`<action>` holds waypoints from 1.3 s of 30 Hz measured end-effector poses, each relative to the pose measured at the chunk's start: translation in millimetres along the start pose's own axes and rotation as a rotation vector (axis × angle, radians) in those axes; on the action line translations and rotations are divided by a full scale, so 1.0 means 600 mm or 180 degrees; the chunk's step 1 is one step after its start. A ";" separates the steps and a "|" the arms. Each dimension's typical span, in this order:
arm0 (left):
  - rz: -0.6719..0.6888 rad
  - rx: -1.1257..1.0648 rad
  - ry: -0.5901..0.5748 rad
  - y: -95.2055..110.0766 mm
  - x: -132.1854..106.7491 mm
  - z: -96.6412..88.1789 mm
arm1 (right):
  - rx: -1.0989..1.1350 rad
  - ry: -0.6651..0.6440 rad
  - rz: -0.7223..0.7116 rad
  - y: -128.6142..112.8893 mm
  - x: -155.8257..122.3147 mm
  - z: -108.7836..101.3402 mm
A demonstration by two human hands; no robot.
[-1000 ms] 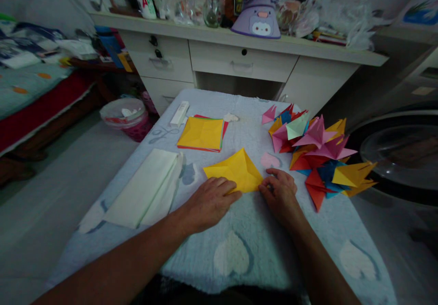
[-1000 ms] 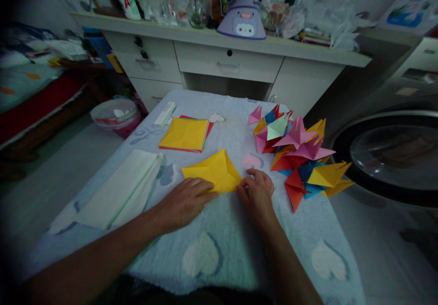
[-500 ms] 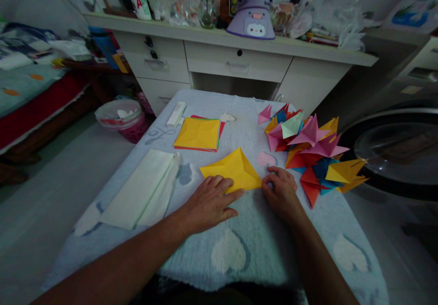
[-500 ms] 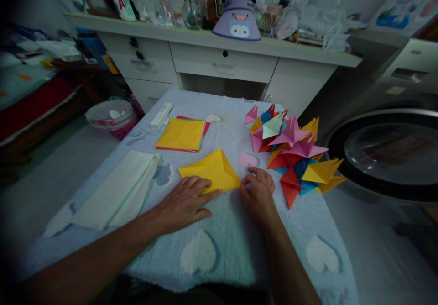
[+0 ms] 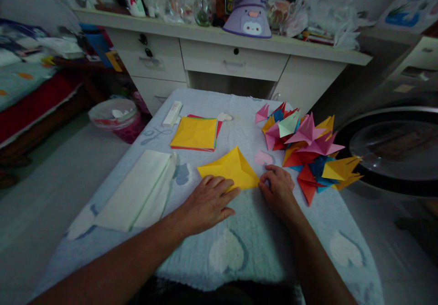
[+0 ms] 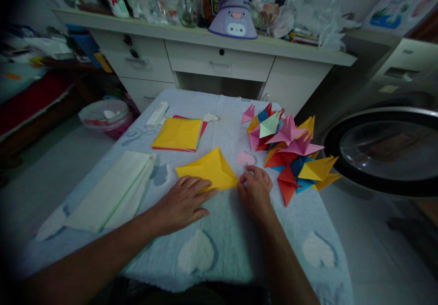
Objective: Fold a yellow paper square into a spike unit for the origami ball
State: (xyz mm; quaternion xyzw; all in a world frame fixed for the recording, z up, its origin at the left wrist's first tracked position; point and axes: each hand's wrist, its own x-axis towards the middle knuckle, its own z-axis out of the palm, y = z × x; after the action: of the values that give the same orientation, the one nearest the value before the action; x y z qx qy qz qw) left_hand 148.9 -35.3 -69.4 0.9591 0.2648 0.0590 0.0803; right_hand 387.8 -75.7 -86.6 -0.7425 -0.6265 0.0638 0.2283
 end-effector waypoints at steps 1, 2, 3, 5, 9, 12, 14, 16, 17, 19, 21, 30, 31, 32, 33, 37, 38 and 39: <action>0.0007 -0.0005 0.0007 -0.001 0.000 0.001 | 0.0029 0.0027 0.0009 0.002 0.000 0.000; 0.0014 -0.0014 0.0013 -0.001 0.000 0.002 | 0.0068 0.0060 0.0014 0.004 0.001 0.000; 0.0022 -0.0023 0.0016 -0.002 0.000 0.002 | 0.0124 0.0113 0.0015 0.006 0.001 -0.002; 0.0016 -0.0035 0.0021 -0.003 0.000 0.003 | 0.0282 0.0253 -0.0030 0.010 0.002 -0.006; 0.0010 -0.0037 0.0021 -0.002 0.000 0.002 | 0.0425 0.0392 -0.0226 0.007 0.000 -0.015; 0.0009 -0.0048 0.0044 -0.001 0.000 -0.001 | 0.0178 0.0256 -0.0382 -0.005 -0.004 -0.008; 0.0005 -0.0047 0.0049 0.001 0.000 -0.002 | -0.0088 0.0222 -0.0429 -0.014 -0.005 0.003; -0.0003 -0.0043 0.0031 0.002 0.001 -0.002 | -0.0333 0.0237 -0.0395 -0.019 -0.005 0.014; -0.0009 -0.0047 0.0023 0.002 0.001 -0.002 | -0.0421 0.0247 -0.0367 -0.020 -0.005 0.018; -0.0014 -0.0059 0.0003 0.002 0.001 -0.002 | -0.0516 0.0258 -0.0325 -0.021 -0.004 0.023; -0.0021 -0.0066 -0.0004 0.002 0.001 -0.003 | -0.0549 0.0254 -0.0296 -0.019 -0.004 0.023; -0.0020 -0.0072 -0.0021 -0.001 0.000 -0.005 | -0.0617 0.0089 -0.0097 0.005 -0.004 -0.001; -0.0016 -0.0073 -0.0019 -0.001 0.000 -0.005 | -0.0612 0.0094 -0.0087 0.009 -0.004 -0.002; -0.0016 -0.0076 -0.0015 -0.001 0.000 -0.004 | -0.0605 0.0107 -0.0077 0.012 -0.003 -0.003; -0.0017 -0.0077 -0.0011 -0.001 -0.001 -0.004 | -0.0592 0.0116 -0.0071 0.016 -0.002 -0.004; -0.0018 -0.0068 0.0014 0.000 -0.001 -0.004 | -0.0404 0.0106 -0.0156 0.021 0.003 -0.011; -0.0011 -0.0065 0.0021 0.000 -0.001 -0.004 | -0.0325 0.0176 -0.0185 0.018 0.003 -0.015; -0.0005 -0.0067 0.0026 0.000 -0.001 -0.003 | -0.0224 0.0300 -0.0225 0.013 0.003 -0.019</action>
State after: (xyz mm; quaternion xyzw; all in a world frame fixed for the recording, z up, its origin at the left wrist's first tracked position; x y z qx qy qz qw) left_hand 148.0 -35.3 -67.4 0.9578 0.2652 0.0656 0.0893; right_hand 399.4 -77.5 -79.3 -0.7297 -0.6427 -0.0014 0.2333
